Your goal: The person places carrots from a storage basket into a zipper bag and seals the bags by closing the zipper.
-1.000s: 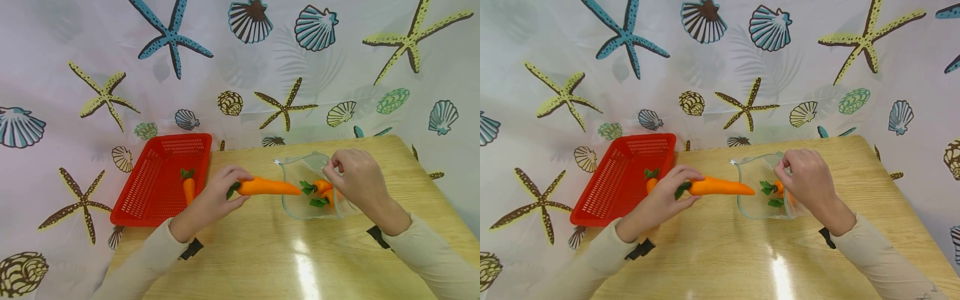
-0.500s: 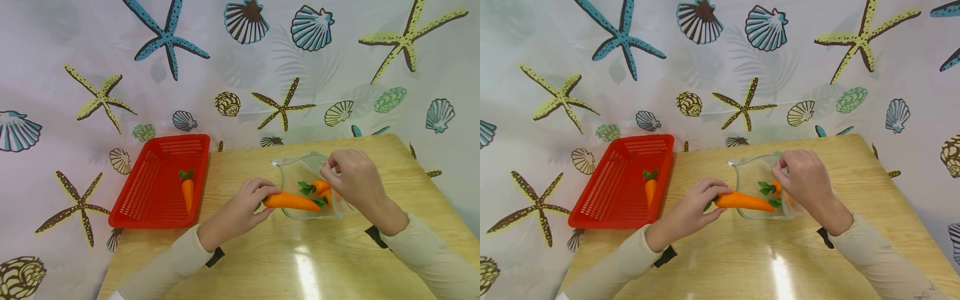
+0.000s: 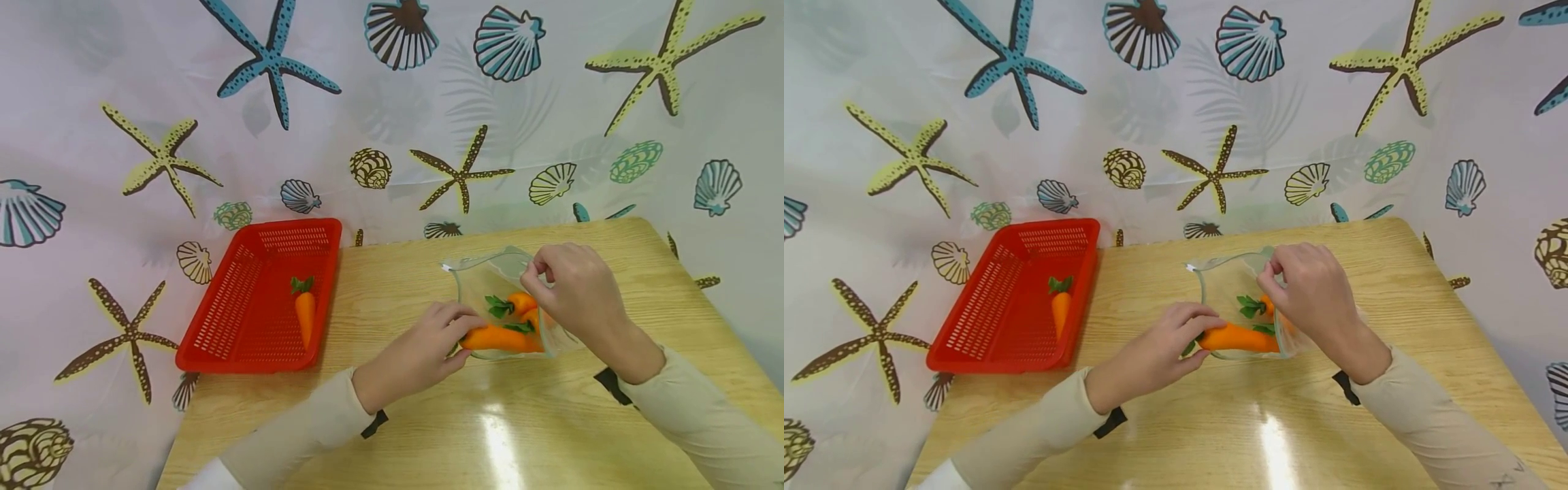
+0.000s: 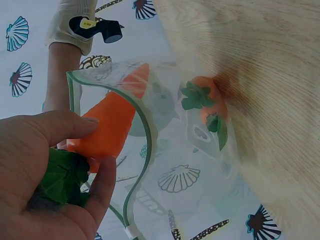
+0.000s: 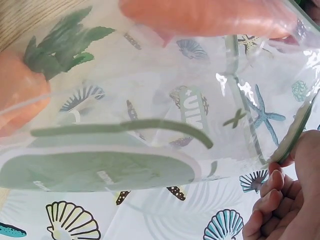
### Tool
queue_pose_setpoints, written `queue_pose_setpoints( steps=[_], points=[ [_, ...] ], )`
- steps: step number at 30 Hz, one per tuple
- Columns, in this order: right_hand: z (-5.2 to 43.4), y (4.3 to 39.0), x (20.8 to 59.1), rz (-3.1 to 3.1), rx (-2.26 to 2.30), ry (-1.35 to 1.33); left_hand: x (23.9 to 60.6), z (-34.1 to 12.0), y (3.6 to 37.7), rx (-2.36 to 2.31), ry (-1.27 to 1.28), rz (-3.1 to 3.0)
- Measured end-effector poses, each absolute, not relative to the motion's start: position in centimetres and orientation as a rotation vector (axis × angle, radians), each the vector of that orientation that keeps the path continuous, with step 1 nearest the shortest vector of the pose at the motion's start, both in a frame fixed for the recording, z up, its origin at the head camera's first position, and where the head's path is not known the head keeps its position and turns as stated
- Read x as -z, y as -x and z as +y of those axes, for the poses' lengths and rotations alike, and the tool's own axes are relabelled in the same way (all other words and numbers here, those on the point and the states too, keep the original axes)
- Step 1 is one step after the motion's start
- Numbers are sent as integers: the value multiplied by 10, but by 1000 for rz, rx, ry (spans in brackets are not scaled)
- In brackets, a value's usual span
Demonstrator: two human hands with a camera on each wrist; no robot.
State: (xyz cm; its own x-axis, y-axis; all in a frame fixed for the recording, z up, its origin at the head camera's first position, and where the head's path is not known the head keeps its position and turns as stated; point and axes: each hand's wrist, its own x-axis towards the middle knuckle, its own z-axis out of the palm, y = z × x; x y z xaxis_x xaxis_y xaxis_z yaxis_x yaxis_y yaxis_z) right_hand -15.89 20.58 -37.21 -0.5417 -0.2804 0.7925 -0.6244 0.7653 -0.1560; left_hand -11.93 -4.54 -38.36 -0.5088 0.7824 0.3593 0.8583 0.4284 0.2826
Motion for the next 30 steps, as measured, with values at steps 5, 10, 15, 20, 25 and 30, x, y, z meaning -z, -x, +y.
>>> queue_pose_setpoints(
  steps=[5, 10, 15, 20, 25, 30],
  points=[
    [206, 159, 373, -2160, -547, -680, 386, -36, 122, 643, 1493, -2518],
    [205, 160, 374, -2152, -549, -681, 387, -29, 124, 621, 1528, -2546],
    [204, 159, 375, -2157, -550, -682, 388, -21, 128, 635, 1560, -2550],
    [204, 159, 374, -2157, -549, -681, 387, -14, 134, 616, 1574, -2567],
    [203, 158, 375, -2159, -550, -676, 388, -5, 139, 575, 1594, -2586],
    [203, 157, 373, -2174, -539, -681, 391, 5, 142, 572, 1647, -2574]
  ],
)
